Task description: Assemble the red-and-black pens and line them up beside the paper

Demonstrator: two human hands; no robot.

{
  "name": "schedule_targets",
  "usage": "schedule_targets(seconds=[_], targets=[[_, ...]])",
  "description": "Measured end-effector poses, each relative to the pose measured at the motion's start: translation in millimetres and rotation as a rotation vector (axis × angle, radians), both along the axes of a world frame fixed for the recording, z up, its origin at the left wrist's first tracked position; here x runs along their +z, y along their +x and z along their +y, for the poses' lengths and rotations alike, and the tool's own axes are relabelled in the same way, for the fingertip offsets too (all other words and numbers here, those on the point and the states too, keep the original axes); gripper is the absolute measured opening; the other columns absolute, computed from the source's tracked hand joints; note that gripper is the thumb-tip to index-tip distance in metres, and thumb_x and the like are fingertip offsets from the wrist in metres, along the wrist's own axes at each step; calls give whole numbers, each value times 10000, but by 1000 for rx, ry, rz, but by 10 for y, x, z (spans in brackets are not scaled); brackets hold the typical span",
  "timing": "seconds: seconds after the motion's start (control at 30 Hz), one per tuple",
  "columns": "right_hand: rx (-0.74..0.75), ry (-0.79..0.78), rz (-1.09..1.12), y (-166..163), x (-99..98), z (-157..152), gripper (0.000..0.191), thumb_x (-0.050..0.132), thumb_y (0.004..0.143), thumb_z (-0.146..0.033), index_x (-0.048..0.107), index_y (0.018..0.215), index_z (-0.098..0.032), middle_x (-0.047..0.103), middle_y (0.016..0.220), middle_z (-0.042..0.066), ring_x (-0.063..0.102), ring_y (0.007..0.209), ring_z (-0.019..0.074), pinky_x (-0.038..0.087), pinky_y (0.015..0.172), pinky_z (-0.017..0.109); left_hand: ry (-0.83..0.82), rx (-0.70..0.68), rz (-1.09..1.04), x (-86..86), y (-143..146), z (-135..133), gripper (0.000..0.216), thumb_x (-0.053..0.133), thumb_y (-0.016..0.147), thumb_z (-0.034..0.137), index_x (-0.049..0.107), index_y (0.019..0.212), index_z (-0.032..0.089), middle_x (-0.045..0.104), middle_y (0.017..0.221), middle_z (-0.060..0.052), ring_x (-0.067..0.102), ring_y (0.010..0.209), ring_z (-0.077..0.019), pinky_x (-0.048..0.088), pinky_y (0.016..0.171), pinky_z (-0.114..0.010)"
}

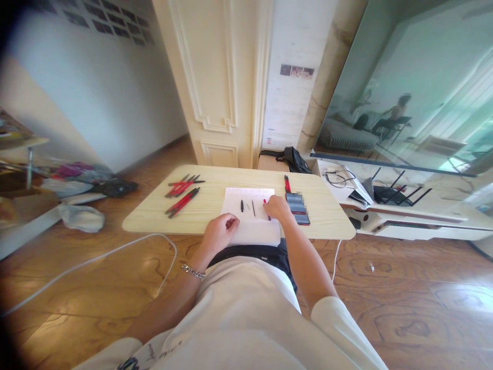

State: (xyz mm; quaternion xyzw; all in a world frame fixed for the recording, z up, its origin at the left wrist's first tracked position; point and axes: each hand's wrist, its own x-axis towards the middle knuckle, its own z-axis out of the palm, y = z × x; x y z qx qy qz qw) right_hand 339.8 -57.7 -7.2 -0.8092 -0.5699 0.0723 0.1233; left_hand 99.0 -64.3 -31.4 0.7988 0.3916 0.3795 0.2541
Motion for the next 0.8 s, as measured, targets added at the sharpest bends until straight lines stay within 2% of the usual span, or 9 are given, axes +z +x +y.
schedule_targets(seconds=[0.1, 0.2, 0.3, 0.47, 0.63, 0.73, 0.8], targets=[[27, 94, 97, -8, 29, -74, 315, 498, 849, -352, 662, 673, -149, 696, 761, 134, 641, 776, 218, 409, 673, 276, -27, -29, 17, 37, -21, 5, 172, 564, 838, 338, 674, 792, 214, 689, 763, -48, 617, 705, -196, 430, 672, -287], [151, 251, 380, -109, 76, -179, 328, 468, 872, -380, 629, 697, -153, 643, 660, 55, 592, 653, 160, 401, 618, 250, -92, -77, -71, 93, -9, -34, 217, 548, 860, 380, 675, 831, 206, 699, 807, -49, 634, 753, -194, 457, 722, -290], [286, 395, 687, -313, 131, -307, 303, 503, 862, -432, 619, 790, -161, 602, 652, 3, 532, 596, 120, 404, 584, 230, -245, -152, -278, 137, 75, -96, 293, 551, 864, 460, 663, 910, 193, 698, 834, -56, 643, 774, -187, 483, 739, -289], [413, 441, 906, -642, 150, -474, 294, 575, 831, -457, 642, 843, -172, 594, 668, -7, 512, 585, 112, 420, 571, 237, -554, -315, -655, 163, 274, -168, 409, 590, 824, 541, 615, 944, 151, 685, 855, -80, 652, 775, -179, 527, 736, -315], [421, 425, 895, -580, 150, -438, 287, 589, 825, -434, 687, 892, -172, 646, 729, 15, 548, 621, 123, 437, 579, 239, -718, -296, -777, 149, 307, -192, 424, 676, 765, 523, 585, 922, 140, 654, 739, -43, 664, 692, -171, 548, 690, -327], [307, 468, 771, -374, 177, -319, 319, 533, 858, -416, 701, 928, -154, 682, 785, 41, 584, 662, 139, 440, 583, 240, -736, -258, -811, 122, 280, -183, 430, 687, 753, 527, 579, 906, 140, 643, 713, -31, 674, 676, -176, 557, 673, -328], [227, 461, 615, -233, 168, -227, 299, 532, 859, -372, 717, 925, -146, 704, 816, 51, 615, 715, 158, 459, 644, 257, -737, -241, -836, 101, 268, -170, 434, 682, 754, 534, 573, 900, 141, 646, 709, -32, 678, 667, -177, 557, 656, -320]])
